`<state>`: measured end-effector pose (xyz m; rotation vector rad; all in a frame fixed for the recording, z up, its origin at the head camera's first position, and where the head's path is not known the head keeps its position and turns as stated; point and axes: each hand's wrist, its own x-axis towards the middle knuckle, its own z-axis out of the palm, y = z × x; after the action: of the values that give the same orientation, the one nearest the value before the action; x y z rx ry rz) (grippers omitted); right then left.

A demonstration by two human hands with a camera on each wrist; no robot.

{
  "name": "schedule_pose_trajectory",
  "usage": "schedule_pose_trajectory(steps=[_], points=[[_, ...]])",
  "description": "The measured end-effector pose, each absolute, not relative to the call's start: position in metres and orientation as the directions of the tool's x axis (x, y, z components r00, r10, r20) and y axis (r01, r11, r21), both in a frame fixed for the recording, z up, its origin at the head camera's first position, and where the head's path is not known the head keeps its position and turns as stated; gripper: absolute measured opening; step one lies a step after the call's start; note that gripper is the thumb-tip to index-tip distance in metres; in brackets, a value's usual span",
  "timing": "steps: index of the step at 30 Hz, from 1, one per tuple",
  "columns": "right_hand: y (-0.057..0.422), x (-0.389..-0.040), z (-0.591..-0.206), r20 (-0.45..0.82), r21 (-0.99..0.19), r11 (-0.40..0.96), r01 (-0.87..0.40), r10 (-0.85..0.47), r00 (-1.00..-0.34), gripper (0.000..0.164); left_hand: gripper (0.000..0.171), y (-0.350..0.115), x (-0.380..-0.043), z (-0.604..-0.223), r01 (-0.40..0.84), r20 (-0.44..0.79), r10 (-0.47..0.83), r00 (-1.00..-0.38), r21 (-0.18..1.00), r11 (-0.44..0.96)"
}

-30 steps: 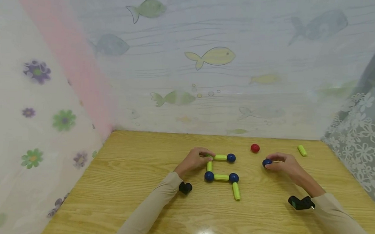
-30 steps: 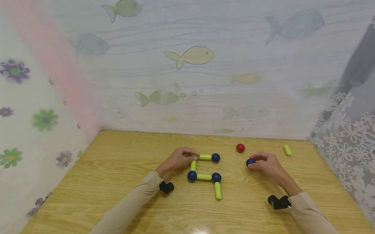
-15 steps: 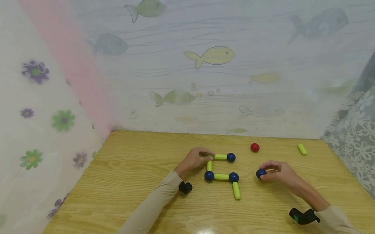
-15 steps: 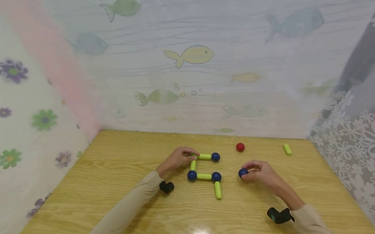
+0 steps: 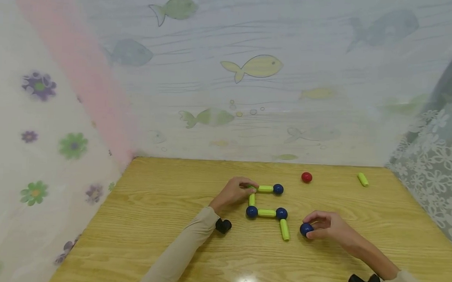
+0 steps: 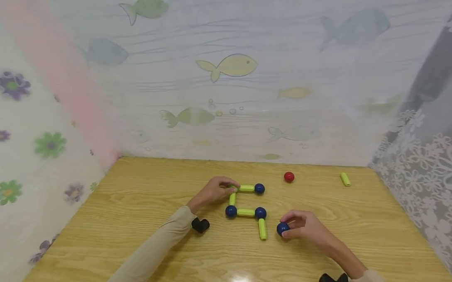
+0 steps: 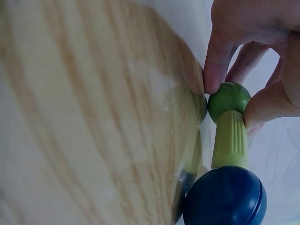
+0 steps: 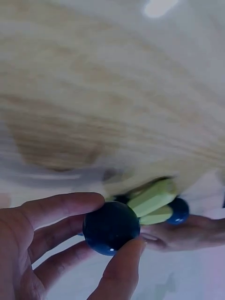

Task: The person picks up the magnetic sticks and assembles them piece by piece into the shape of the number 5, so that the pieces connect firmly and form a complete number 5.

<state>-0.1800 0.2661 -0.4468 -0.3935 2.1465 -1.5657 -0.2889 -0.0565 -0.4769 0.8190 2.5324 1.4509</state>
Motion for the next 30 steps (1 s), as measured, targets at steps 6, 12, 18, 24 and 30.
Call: schedule_pose_trajectory(steps=[6, 12, 18, 24, 30], points=[[0.248, -0.168, -0.452, -0.166, -0.935, 0.354, -0.027, -0.503, -0.848, 0.037, 0.021, -0.056, -0.29, -0.478, 0.401, 0.171, 0.506, -0.846, 0.829, 0.391], [0.228, -0.16, -0.456, -0.117, -0.912, 0.398, -0.097, -0.481, -0.869, 0.034, 0.021, -0.056, -0.289, -0.478, 0.403, 0.176, 0.504, -0.846, 0.829, 0.387], [0.213, -0.157, -0.453, -0.087, -0.865, 0.467, -0.183, -0.498, -0.863, 0.043, 0.022, -0.056, -0.288, -0.477, 0.394, 0.167, 0.497, -0.852, 0.83, 0.396], [0.209, -0.161, -0.454, -0.047, -0.799, 0.512, -0.315, -0.575, -0.816, 0.044, 0.022, -0.056, -0.287, -0.476, 0.391, 0.163, 0.496, -0.853, 0.829, 0.4], [0.208, -0.166, -0.453, -0.044, -0.747, 0.532, -0.398, -0.637, -0.769, 0.042, 0.021, -0.055, -0.287, -0.475, 0.392, 0.161, 0.492, -0.855, 0.822, 0.412]])
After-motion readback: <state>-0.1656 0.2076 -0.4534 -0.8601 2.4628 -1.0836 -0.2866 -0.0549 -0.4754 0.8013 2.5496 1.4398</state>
